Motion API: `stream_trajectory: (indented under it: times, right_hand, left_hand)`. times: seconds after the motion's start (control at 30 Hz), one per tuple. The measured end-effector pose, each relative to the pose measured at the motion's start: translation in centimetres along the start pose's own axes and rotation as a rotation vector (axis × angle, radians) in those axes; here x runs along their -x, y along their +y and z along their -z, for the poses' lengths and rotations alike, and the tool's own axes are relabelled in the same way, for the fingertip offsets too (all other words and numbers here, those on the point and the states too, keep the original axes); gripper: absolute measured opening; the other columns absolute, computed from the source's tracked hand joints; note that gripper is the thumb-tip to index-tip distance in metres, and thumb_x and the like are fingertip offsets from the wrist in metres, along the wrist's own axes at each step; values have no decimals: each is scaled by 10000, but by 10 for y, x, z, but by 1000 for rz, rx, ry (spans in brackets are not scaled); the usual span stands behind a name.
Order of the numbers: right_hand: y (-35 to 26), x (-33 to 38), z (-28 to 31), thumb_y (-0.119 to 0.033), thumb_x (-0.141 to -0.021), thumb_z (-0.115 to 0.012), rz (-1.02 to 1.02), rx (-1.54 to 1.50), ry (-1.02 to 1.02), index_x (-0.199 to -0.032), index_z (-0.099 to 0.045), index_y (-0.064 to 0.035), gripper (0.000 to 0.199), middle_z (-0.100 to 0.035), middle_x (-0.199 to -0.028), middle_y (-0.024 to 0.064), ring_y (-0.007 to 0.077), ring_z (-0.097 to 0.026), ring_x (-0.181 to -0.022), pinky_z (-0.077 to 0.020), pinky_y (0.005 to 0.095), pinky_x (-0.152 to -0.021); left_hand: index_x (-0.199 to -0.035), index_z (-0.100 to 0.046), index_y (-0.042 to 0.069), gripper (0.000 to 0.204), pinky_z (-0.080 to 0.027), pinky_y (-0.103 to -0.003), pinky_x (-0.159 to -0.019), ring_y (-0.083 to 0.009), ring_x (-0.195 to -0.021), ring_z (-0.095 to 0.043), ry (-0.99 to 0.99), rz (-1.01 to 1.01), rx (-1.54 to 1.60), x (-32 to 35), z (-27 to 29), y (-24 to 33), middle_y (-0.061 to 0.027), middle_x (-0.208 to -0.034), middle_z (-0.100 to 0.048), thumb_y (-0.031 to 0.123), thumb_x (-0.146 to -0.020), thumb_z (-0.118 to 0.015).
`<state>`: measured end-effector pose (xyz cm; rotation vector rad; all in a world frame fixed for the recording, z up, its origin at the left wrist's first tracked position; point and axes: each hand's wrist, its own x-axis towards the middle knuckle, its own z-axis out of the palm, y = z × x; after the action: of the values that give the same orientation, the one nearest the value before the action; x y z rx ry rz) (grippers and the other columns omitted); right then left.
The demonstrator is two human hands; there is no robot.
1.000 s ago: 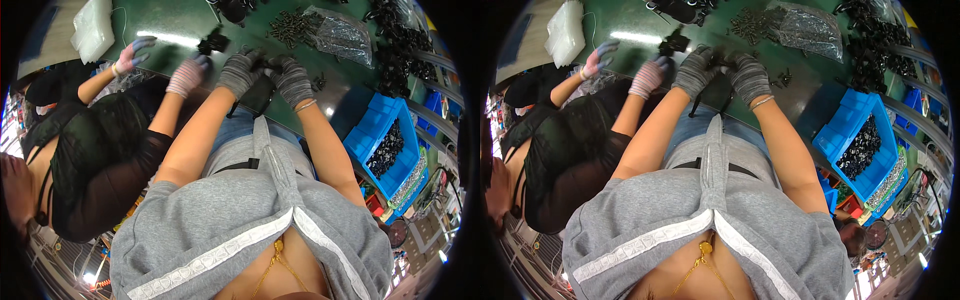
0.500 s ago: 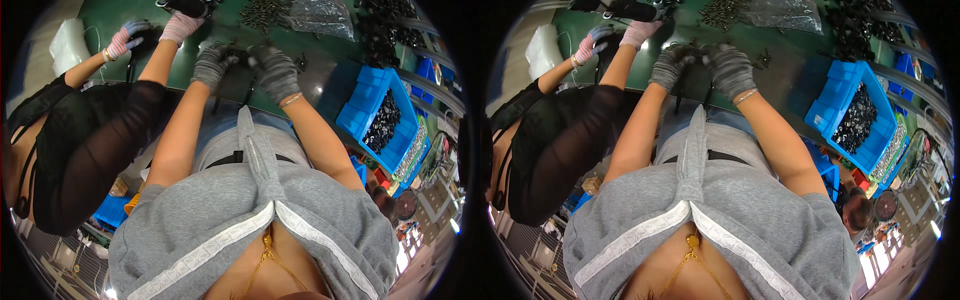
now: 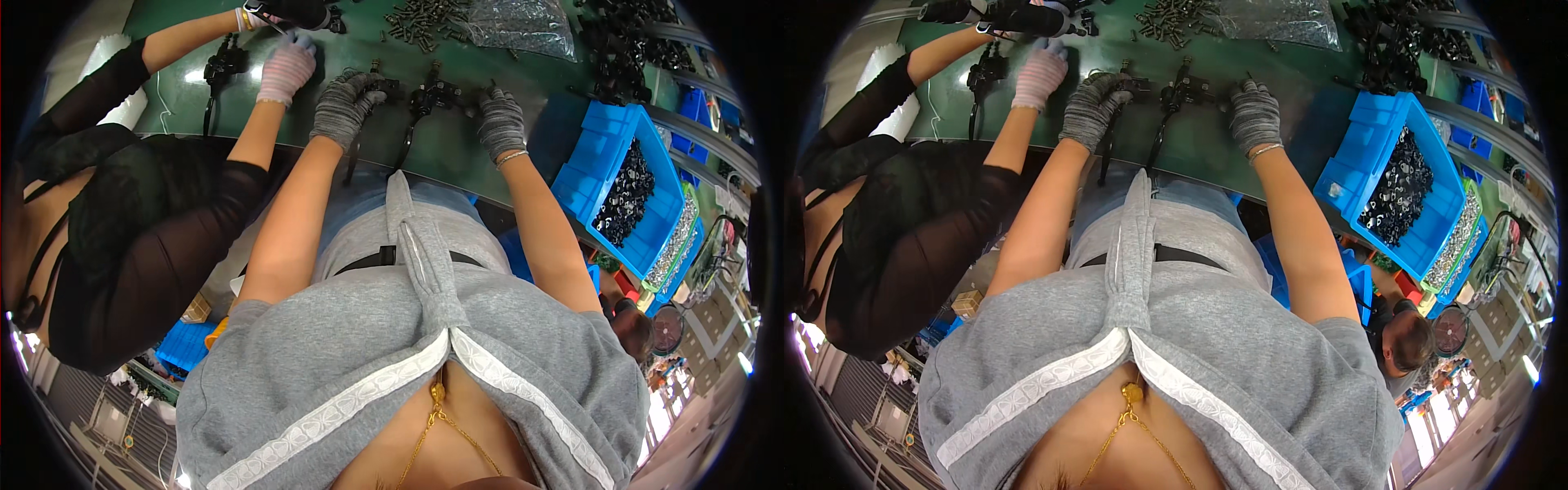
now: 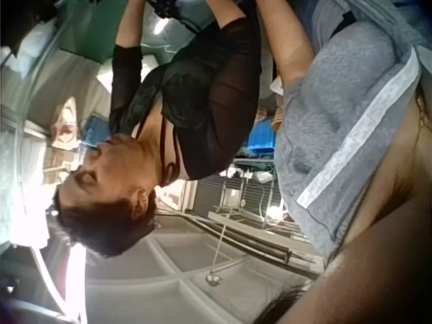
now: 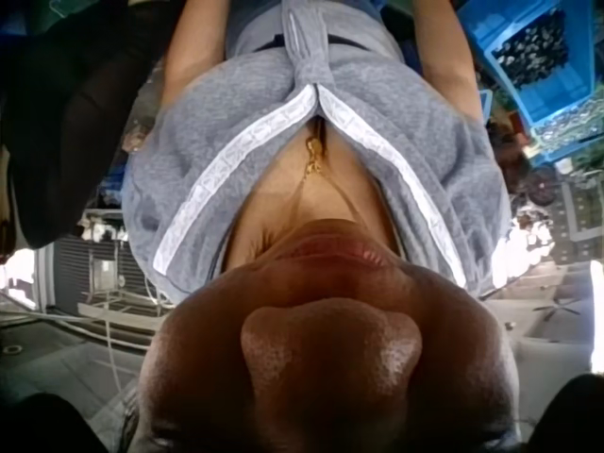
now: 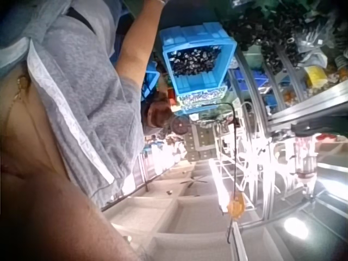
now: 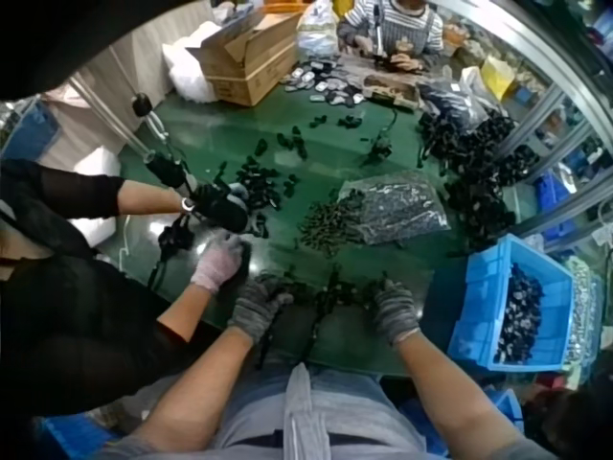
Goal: Manually assemble and bag small black plastic components at a workstation.
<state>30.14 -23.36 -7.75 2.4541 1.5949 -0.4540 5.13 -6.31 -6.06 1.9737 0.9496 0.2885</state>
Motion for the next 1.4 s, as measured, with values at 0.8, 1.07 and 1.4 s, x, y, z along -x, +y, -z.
stream_trajectory:
  times: [0.8,1.07,1.4]
  right_hand:
    - [-125,3,41,-186,-887,-654,72,-887,203,-1073,-693,-120,201,-654,-1013,150,326,-631,-965,-489,416,-887]
    - [-124,-4,73,-301,-907,-612,282,-208,56,-1043,-699,-99,258,-638,-1019,139,295,-612,-1008,-497,397,-859]
    - [-141,2,87,-229,-893,-569,373,94,2,-1081,-627,-94,239,-599,-1053,113,246,-600,-1002,-499,397,-799]
  left_hand:
    - [-1109,-689,100,351,-502,-376,-868,-293,-961,-615,-9,-45,-22,13,-6,-8,-125,-1041,-630,107,-761,-733]
    - [-1090,-696,101,336,-504,-363,-859,-282,-948,-612,29,-93,-32,15,-9,-15,-120,-1031,-623,49,-759,-718]
    - [-1097,-694,79,354,-505,-354,-852,-263,-935,-617,69,-101,54,19,-11,-9,-110,-1030,-627,50,-745,-714]
